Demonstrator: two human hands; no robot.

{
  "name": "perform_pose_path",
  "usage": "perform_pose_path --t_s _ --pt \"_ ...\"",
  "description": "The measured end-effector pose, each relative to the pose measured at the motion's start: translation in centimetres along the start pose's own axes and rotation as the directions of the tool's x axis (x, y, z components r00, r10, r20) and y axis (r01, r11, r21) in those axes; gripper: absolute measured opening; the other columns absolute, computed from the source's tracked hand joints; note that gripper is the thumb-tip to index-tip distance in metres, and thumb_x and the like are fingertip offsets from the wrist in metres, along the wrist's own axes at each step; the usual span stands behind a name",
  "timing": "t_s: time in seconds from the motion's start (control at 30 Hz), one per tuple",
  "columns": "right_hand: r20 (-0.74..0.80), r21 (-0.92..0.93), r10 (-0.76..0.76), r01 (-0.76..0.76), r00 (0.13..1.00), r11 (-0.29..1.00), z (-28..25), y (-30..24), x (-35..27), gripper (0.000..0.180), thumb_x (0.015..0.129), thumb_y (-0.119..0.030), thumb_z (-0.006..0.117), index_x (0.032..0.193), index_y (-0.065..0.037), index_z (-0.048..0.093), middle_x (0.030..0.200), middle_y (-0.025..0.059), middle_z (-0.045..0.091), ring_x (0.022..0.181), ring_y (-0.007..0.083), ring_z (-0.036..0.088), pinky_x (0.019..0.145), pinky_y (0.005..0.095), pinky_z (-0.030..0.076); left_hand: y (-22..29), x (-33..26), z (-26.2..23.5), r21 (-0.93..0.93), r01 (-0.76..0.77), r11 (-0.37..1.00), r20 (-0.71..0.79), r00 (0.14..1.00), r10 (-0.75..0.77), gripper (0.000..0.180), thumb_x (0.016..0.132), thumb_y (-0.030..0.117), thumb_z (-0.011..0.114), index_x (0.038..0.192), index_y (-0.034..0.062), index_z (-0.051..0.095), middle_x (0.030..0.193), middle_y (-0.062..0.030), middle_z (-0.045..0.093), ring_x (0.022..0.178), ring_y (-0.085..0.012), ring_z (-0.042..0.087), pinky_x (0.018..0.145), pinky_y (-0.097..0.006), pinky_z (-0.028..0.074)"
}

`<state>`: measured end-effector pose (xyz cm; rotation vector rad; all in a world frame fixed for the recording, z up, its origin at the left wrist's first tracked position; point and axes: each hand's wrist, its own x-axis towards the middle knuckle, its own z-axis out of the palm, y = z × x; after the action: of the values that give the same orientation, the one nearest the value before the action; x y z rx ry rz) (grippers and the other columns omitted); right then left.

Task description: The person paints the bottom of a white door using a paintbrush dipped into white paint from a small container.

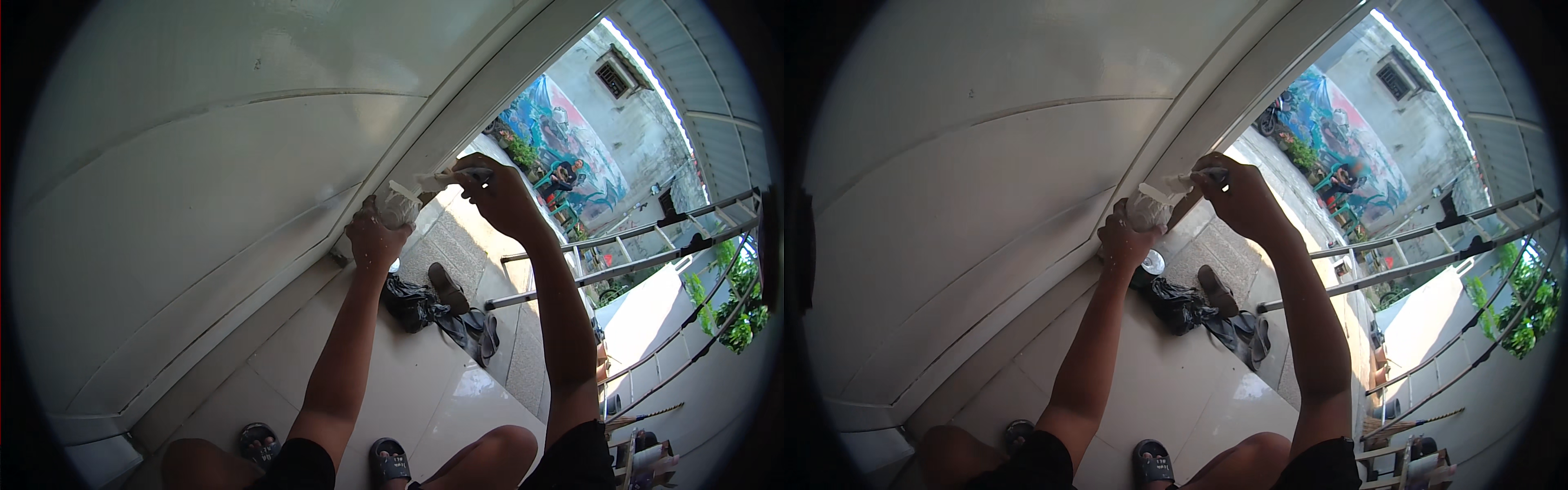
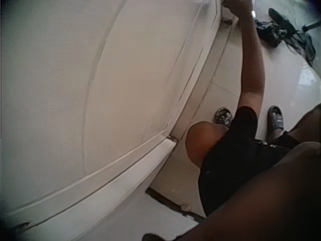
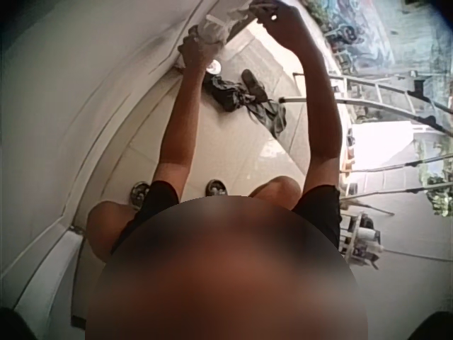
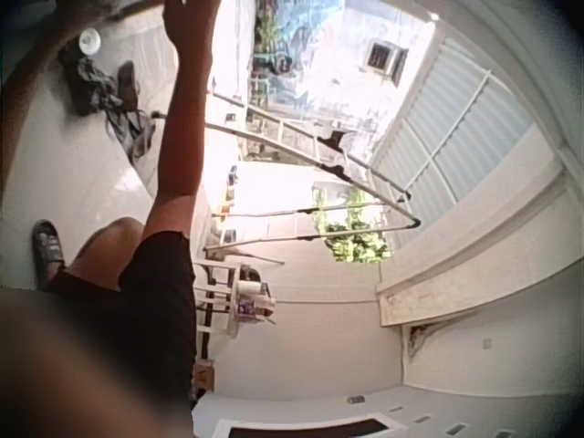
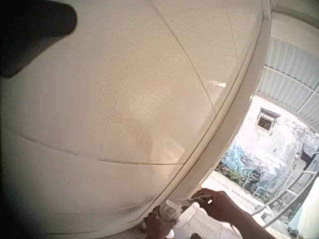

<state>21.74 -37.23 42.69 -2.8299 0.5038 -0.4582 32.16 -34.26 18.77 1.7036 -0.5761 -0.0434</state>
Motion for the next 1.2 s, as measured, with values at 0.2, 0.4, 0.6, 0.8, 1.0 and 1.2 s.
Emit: perform_pose_path --t_s 0.2,0.4,0.6,0.8,1.0,1.2 --pt "-0.228 -0.179 -0.072 0.03 0.971 0.983 -2.4 2.1 6.0 0.023 0.099 -0.019 0.069 0.115 -0.002 0.069 0.096 0.018 0.075 0.089 0.0244 0.074 0.08 0.0378 0.057 1.1 -0.8 -0.4 -0.048 -0.017 0.999 0.001 1.0 0.017 0.092 0.065 0.046 0.09 0.137 0.0032 0.052 0.115 -0.026 0.069 0.105 -0.0431 0.069 0.097 -0.052 0.051" --pt "-0.328 -0.323 -0.195 0.084 0.924 0.943 -4.9 4.3 9.4 0.022 0.098 -0.021 0.069 0.112 -0.004 0.069 0.097 0.0195 0.075 0.09 0.0336 0.075 0.079 0.0417 0.057 -1.0 -2.9 0.2 -0.113 -0.02 0.993 0.028 0.999 0.023 0.09 0.065 0.04 0.091 0.136 -0.0003 0.053 0.114 -0.0196 0.07 0.107 -0.036 0.068 0.095 -0.052 0.048" --pt "-0.393 -0.616 -0.448 0.132 0.803 0.777 -6.4 2.6 9.7 0.022 0.101 -0.022 0.063 0.117 -0.007 0.066 0.101 0.0189 0.073 0.094 0.038 0.072 0.081 0.0459 0.059 -2.4 -5.2 -0.7 -0.155 0.03 0.987 0.037 0.999 -0.025 0.089 0.063 0.038 0.093 0.134 -0.0017 0.054 0.113 -0.0215 0.069 0.104 -0.0393 0.07 0.094 -0.052 0.052" --pt "-0.022 -0.662 -0.238 0.164 0.971 0.732 4.9 5.5 7.1 0.026 0.098 -0.025 0.065 0.117 -0.008 0.064 0.094 0.0147 0.069 0.095 0.0341 0.071 0.084 0.0478 0.058 -4.4 -7.5 -1.7 -0.192 0.098 0.976 0.016 0.995 -0.097 0.091 0.062 0.036 0.095 0.134 -0.0046 0.055 0.111 -0.025 0.069 0.102 -0.0423 0.071 0.096 -0.051 0.054" --pt "-0.11 -0.38 -0.08 0.033 0.991 0.924 1.4 5.5 10.2 0.028 0.096 -0.026 0.069 0.111 -0.003 0.071 0.095 0.0209 0.075 0.094 0.0404 0.073 0.083 0.0489 0.057 -6.0 -8.8 -1.8 -0.196 0.176 0.965 0.068 0.984 -0.165 0.087 0.064 0.035 0.094 0.133 -0.0041 0.057 0.116 -0.024 0.069 0.104 -0.042 0.071 0.095 -0.049 0.056" --pt "-0.416 -0.621 -0.455 0.12 0.787 0.775 -9.7 2.5 12.8 0.029 0.099 -0.032 0.066 0.11 -0.006 0.072 0.095 0.0185 0.075 0.091 0.0363 0.073 0.082 0.0442 0.058 -7.2 -9.5 -0.7 -0.22 0.188 0.957 0.097 0.981 -0.17 0.088 0.065 0.034 0.094 0.134 -0.0046 0.056 0.121 -0.0252 0.067 0.11 -0.0421 0.068 0.098 -0.05 0.054"
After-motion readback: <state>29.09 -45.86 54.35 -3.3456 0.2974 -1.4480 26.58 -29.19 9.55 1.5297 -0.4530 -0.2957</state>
